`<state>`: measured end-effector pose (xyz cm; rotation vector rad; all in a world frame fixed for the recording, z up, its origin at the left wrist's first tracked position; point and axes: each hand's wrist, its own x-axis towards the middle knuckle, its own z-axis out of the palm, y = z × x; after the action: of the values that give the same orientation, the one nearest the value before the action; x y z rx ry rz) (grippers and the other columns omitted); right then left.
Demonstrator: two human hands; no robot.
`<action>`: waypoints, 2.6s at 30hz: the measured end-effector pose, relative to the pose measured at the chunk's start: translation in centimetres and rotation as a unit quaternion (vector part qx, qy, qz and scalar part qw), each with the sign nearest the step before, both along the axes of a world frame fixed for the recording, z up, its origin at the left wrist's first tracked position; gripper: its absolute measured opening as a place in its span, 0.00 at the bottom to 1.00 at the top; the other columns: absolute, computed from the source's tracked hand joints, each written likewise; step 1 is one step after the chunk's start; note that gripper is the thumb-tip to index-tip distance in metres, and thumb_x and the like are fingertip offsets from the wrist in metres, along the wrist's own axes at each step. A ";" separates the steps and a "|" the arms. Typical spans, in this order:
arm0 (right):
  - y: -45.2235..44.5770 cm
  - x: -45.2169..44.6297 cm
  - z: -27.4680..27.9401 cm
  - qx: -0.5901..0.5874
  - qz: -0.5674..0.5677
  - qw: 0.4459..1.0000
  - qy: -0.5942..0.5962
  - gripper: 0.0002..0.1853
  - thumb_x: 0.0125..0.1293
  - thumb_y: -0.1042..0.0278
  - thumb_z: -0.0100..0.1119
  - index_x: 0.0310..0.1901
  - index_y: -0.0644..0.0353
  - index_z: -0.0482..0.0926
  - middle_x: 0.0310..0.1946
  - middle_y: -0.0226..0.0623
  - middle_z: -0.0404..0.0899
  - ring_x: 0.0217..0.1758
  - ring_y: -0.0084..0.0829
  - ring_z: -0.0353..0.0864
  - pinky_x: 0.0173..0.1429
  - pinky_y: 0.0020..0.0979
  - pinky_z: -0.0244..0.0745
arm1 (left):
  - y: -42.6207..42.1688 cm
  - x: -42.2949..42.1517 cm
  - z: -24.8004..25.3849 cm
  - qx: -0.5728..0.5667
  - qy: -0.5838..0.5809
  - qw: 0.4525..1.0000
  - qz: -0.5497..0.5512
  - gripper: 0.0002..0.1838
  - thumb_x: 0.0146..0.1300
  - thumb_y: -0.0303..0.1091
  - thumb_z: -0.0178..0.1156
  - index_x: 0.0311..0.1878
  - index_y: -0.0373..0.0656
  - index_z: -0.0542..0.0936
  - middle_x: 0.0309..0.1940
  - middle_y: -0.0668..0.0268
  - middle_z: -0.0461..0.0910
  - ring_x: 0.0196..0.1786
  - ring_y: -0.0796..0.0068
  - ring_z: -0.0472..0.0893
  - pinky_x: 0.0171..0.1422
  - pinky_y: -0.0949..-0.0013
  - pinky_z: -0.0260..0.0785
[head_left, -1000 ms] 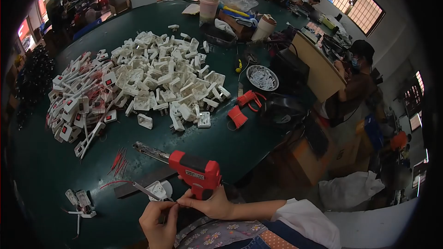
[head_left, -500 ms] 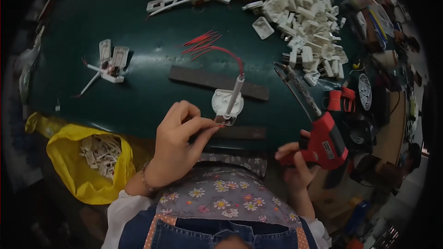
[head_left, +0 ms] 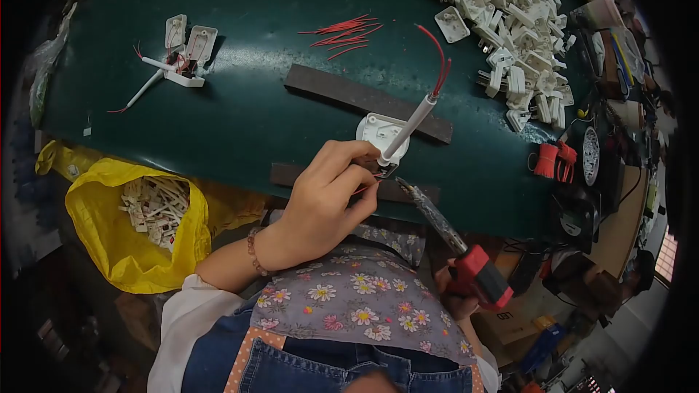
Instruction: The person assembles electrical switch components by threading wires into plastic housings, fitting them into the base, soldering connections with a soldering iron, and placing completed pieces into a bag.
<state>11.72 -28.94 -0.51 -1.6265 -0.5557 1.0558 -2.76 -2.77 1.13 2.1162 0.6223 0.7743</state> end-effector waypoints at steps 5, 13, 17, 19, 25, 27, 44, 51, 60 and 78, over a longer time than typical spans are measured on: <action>-1.6 -0.4 -3.0 0.008 -0.006 1.000 0.001 0.53 0.43 0.09 0.41 0.37 0.65 0.75 0.18 0.29 0.68 0.24 0.25 0.67 0.32 0.27 0.61 | -0.3 0.2 -0.7 0.007 -0.019 1.000 0.023 0.08 0.44 0.16 0.66 0.29 0.33 0.78 0.43 0.57 0.78 0.43 0.62 0.79 0.44 0.68 0.74; -1.5 -0.2 -3.3 0.066 -0.006 0.997 -0.034 0.50 0.45 0.12 0.41 0.36 0.64 0.75 0.18 0.28 0.69 0.24 0.25 0.69 0.33 0.26 0.62 | -0.5 0.3 -0.9 0.025 -0.028 0.999 0.035 0.08 0.43 0.16 0.66 0.29 0.33 0.78 0.42 0.58 0.79 0.43 0.63 0.79 0.43 0.68 0.74; -1.5 -0.2 -3.3 0.081 -0.011 0.996 -0.043 0.49 0.47 0.13 0.42 0.36 0.64 0.75 0.18 0.28 0.70 0.25 0.25 0.70 0.33 0.26 0.63 | -0.5 0.3 -0.9 0.025 -0.024 0.999 0.036 0.08 0.43 0.16 0.66 0.29 0.33 0.79 0.42 0.58 0.78 0.43 0.63 0.79 0.43 0.68 0.74; -1.4 -0.2 -3.2 0.087 -0.012 0.995 -0.047 0.48 0.48 0.13 0.42 0.36 0.64 0.75 0.18 0.28 0.70 0.25 0.25 0.71 0.33 0.26 0.63 | -0.4 0.3 -0.8 0.023 -0.017 0.999 0.033 0.08 0.44 0.16 0.66 0.29 0.33 0.79 0.42 0.58 0.78 0.43 0.63 0.79 0.43 0.68 0.74; -1.0 0.0 -2.9 0.093 -0.012 0.994 -0.056 0.46 0.50 0.15 0.43 0.35 0.63 0.75 0.18 0.28 0.71 0.25 0.25 0.72 0.33 0.25 0.64 | -0.4 0.3 -0.7 0.020 -0.013 0.999 0.033 0.08 0.44 0.16 0.66 0.29 0.33 0.79 0.42 0.58 0.78 0.43 0.63 0.79 0.43 0.68 0.74; -0.9 -0.1 -2.8 0.097 -0.012 0.993 -0.059 0.46 0.50 0.15 0.43 0.35 0.63 0.75 0.17 0.28 0.72 0.25 0.25 0.72 0.33 0.25 0.65 | -0.4 0.4 -0.9 0.020 -0.023 0.999 0.031 0.08 0.44 0.16 0.65 0.29 0.33 0.77 0.42 0.58 0.77 0.42 0.61 0.77 0.42 0.66 0.73; 1.2 -0.8 -10.5 0.578 -0.171 0.781 -0.163 0.42 0.55 0.18 0.41 0.30 0.59 0.75 0.18 0.26 0.75 0.25 0.24 0.73 0.33 0.27 0.66 | -0.4 0.3 -0.6 0.020 -0.008 0.999 0.029 0.08 0.45 0.16 0.66 0.29 0.33 0.79 0.42 0.58 0.78 0.43 0.63 0.79 0.44 0.68 0.74; 0.8 -0.1 -1.7 0.089 -0.037 0.994 -0.051 0.54 0.51 0.13 0.37 0.51 0.67 0.72 0.17 0.29 0.69 0.22 0.23 0.66 0.30 0.28 0.61 | -0.4 0.2 -0.8 0.017 -0.008 0.999 0.027 0.08 0.45 0.16 0.66 0.30 0.33 0.79 0.43 0.58 0.77 0.43 0.64 0.79 0.44 0.69 0.74; 1.3 0.7 -1.9 0.137 -0.065 0.986 -0.070 0.51 0.58 0.19 0.38 0.57 0.70 0.65 0.14 0.30 0.67 0.17 0.25 0.65 0.27 0.26 0.63 | -0.6 -2.7 1.8 0.057 0.035 0.987 0.143 0.07 0.51 0.18 0.66 0.33 0.33 0.78 0.42 0.55 0.77 0.40 0.66 0.80 0.40 0.70 0.75; 7.9 1.4 0.9 0.203 -0.094 0.972 0.076 0.38 0.69 0.33 0.35 0.57 0.68 0.64 0.10 0.30 0.61 0.12 0.24 0.61 0.22 0.27 0.64 | 4.6 -2.3 0.4 -0.317 -0.087 0.940 0.097 0.05 0.48 0.16 0.67 0.29 0.33 0.81 0.30 0.62 0.84 0.37 0.73 0.83 0.43 0.73 0.74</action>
<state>13.15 -21.05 0.37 -1.2024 -0.4675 0.8521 -5.01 1.85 1.53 1.3972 0.8576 0.7339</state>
